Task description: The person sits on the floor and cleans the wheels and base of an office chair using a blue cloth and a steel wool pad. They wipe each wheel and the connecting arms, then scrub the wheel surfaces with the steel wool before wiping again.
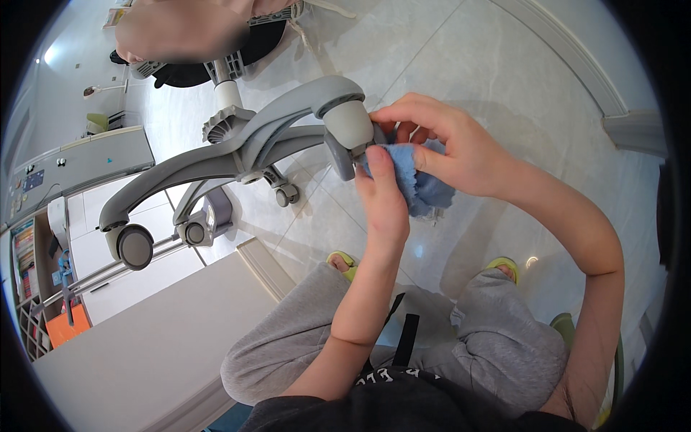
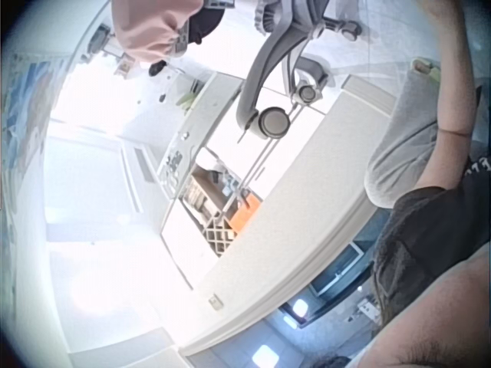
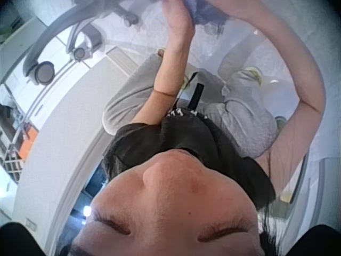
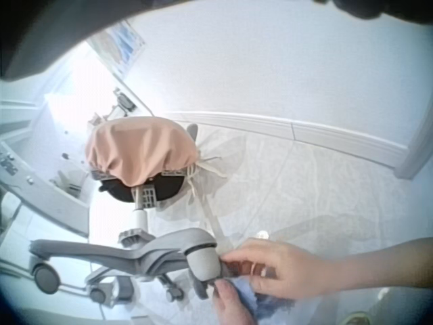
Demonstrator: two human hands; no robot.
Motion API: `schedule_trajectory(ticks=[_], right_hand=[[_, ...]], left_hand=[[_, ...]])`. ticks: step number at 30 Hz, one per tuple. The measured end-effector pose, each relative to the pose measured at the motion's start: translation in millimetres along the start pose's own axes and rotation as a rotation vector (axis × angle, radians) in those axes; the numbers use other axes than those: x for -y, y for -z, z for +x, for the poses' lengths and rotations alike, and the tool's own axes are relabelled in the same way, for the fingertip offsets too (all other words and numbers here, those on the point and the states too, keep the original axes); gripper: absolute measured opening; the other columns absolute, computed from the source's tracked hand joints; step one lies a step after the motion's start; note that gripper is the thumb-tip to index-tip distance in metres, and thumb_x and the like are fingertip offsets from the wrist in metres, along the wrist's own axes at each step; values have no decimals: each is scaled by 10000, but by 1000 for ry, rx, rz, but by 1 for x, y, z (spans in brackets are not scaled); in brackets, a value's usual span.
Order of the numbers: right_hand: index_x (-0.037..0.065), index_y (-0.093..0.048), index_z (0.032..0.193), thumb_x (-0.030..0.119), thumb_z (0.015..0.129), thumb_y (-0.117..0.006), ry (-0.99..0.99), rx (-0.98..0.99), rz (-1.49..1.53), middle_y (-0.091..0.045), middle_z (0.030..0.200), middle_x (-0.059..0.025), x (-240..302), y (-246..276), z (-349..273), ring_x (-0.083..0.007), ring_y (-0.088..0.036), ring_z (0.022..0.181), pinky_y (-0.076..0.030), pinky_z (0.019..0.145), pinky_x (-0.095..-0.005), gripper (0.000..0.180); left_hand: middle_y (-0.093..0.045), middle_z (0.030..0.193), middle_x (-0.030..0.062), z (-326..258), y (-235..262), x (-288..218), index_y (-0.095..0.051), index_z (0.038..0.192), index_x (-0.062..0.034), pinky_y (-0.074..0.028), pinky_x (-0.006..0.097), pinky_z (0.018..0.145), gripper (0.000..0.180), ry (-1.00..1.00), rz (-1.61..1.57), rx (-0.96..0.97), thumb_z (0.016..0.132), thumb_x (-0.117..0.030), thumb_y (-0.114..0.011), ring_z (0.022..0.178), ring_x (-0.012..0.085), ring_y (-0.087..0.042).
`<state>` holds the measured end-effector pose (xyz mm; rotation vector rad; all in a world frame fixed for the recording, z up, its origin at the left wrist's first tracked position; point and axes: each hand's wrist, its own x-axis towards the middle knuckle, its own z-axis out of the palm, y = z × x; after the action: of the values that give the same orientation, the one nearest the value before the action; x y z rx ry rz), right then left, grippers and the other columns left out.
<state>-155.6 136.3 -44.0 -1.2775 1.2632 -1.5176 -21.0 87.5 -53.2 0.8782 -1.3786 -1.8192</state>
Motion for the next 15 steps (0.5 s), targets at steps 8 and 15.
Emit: schedule_trajectory(ticks=[8,15], right_hand=[[36,-501,1245,105,832,-661,-5,60,90,-531,1077,-75,-6,-3,-2,-163,-573,815,-492,736,-295,448],[16,-507,1220,134,787,-733,-156,105,99,-515,1104,-55,-5,-19,6,-117,-530,749,-461,715,-270,503]], left_hand=[[-588,986,52,-6,35,23,-498,1139,26,-469,296,770,457,-141,114,31,964,-396,-491,862,154,-569],[-614,836,81,12,53,20,-595,921,16,-469,296,697,158,-518,465,-22,914,-101,-488,753,173,-581]])
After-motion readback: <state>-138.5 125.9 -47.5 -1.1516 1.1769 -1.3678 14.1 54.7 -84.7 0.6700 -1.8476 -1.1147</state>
